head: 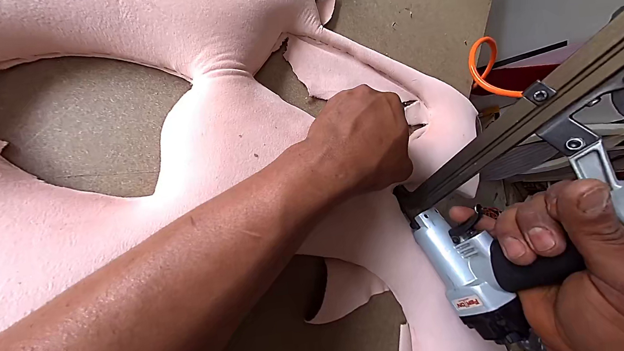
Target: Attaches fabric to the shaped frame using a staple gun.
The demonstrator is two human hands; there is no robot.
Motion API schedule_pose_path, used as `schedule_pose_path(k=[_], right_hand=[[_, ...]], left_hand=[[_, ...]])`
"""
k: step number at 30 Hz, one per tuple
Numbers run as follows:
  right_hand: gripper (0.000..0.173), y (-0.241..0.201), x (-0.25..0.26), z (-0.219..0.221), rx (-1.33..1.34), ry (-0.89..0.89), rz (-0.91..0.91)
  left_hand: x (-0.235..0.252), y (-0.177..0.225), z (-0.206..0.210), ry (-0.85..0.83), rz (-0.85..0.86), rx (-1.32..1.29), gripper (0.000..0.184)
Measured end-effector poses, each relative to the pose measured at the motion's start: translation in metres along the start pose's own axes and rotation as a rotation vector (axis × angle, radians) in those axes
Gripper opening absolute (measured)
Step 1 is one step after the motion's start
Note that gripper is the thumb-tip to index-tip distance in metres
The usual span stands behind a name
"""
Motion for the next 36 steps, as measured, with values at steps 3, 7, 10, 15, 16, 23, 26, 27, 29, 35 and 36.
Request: schedule_pose_path(k=[3, 7, 10, 15, 16, 23, 26, 27, 29, 35, 36], right_hand=[[0.027, 0.002, -0.002, 0.006, -0.03, 0.025, -0.029], [0.028, 0.002, -0.003, 0.008, -0.046, 0.02, -0.045], [0.027, 0.001, -0.003, 0.012, -0.058, 0.025, -0.055], [0.022, -0.006, 0.0, 0.023, -0.077, 0.076, -0.013], [0.022, -0.006, 0.0, 0.023, -0.072, 0.09, 0.001], [0.027, 0.0, -0.001, 0.014, -0.012, 0.089, 0.014], [0.027, 0.0, -0.001, 0.012, -0.035, 0.034, -0.019], [0.026, 0.0, -0.001, 0.012, -0.035, 0.031, -0.022], [0.025, 0.0, -0.001, 0.012, -0.034, 0.028, -0.027], [0.026, 0.001, -0.002, 0.011, -0.035, 0.025, -0.033], [0.026, 0.001, -0.003, 0.011, -0.032, 0.022, -0.032]], left_hand=[[0.0, 0.003, -0.003, -0.02, -0.032, 0.002, 0.019], [0.0, 0.004, -0.003, -0.015, -0.059, 0.0, 0.018], [0.0, 0.005, -0.003, -0.011, -0.058, 0.0, 0.018], [0.0, 0.006, -0.003, -0.013, -0.064, -0.017, 0.019], [0.0, 0.006, -0.003, -0.015, -0.062, -0.014, 0.019], [0.0, 0.006, -0.003, -0.01, -0.044, -0.006, 0.019], [0.0, 0.006, -0.003, -0.016, -0.057, -0.006, 0.019], [0.0, 0.006, -0.003, -0.014, -0.06, -0.007, 0.019], [0.0, 0.007, -0.003, -0.012, -0.063, -0.011, 0.019], [0.0, 0.007, -0.003, -0.014, -0.059, -0.002, 0.019], [0.0, 0.007, -0.003, -0.014, -0.057, 0.003, 0.019]])
Point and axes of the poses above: each hand's wrist, its own x-axis towards the middle knuckle, its own z-axis out of the palm, y = z × x, the point moved 2 cm from there along x, towards the middle knuckle, and after that the axes turned 3 degrees about -y, right-handed, at the moved point
